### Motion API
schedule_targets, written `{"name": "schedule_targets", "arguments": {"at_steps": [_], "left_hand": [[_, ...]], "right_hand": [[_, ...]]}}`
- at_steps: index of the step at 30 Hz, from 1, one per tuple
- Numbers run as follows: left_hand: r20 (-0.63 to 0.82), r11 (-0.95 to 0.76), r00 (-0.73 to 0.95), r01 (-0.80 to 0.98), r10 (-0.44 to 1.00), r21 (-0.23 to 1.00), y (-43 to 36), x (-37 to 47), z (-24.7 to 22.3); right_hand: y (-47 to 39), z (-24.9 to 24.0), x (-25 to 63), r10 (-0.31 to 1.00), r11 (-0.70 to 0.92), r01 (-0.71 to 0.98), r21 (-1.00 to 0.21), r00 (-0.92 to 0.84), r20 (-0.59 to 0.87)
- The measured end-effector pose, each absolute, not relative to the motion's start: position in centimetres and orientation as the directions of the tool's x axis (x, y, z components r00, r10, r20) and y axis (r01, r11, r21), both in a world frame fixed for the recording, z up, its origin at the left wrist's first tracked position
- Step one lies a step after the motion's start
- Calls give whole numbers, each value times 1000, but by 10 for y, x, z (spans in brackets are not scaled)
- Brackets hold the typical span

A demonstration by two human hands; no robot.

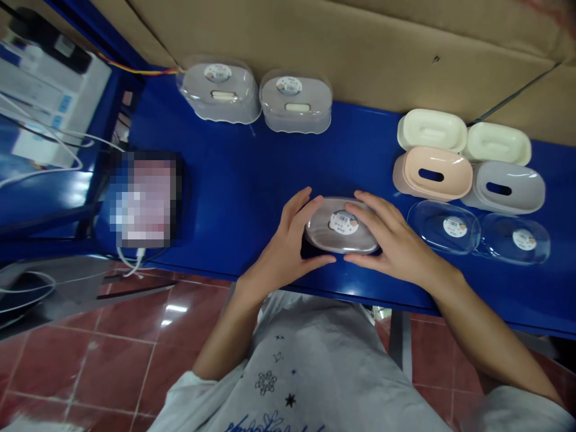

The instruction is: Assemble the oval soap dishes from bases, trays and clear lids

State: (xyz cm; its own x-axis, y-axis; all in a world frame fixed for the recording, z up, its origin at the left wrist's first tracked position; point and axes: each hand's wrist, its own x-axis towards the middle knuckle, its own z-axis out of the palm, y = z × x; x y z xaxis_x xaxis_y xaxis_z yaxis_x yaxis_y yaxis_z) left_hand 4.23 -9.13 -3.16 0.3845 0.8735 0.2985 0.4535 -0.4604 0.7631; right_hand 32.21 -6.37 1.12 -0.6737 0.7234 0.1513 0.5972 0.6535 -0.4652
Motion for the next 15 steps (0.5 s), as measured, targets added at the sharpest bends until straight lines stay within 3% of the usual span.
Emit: {"name": "schedule_targets", "arguments": {"at_steps": [6,15], "left_hand": [[280,-434,376,430,883,792,-94,42,-25],[152,-377,438,490,886,786,-96,42,-18]], "right_hand": [[-25,25,327,762,647,729,-222,-618,195],[70,49,308,867,498,862,-88,-497,42]]}}
